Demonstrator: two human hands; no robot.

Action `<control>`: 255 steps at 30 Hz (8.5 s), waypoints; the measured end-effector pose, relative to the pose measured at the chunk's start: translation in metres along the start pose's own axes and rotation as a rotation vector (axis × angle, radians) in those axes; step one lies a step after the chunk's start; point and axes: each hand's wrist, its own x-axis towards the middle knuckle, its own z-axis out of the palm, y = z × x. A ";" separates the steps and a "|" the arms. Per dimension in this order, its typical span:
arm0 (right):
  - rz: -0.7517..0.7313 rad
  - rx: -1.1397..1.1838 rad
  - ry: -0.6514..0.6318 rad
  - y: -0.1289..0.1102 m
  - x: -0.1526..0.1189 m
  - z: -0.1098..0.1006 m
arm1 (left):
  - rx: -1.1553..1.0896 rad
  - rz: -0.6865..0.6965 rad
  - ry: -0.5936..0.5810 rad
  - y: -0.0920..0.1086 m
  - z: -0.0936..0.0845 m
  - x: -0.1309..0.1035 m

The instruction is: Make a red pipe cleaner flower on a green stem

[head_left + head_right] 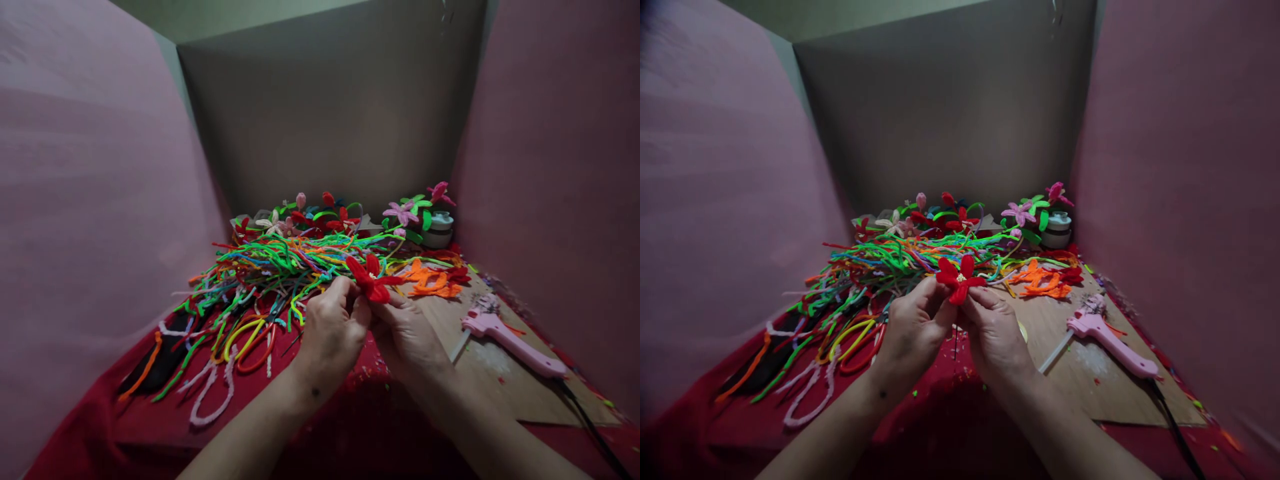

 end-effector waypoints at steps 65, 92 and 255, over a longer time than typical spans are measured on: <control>0.054 -0.063 -0.161 -0.007 -0.015 0.013 | -0.648 -0.276 -0.319 -0.022 -0.017 0.000; -0.512 -0.550 -0.332 -0.038 -0.006 -0.001 | -1.305 -0.549 -0.847 -0.035 -0.025 -0.006; -0.547 -0.892 -0.500 -0.052 -0.017 0.003 | -0.777 -0.311 -0.755 -0.027 -0.030 -0.009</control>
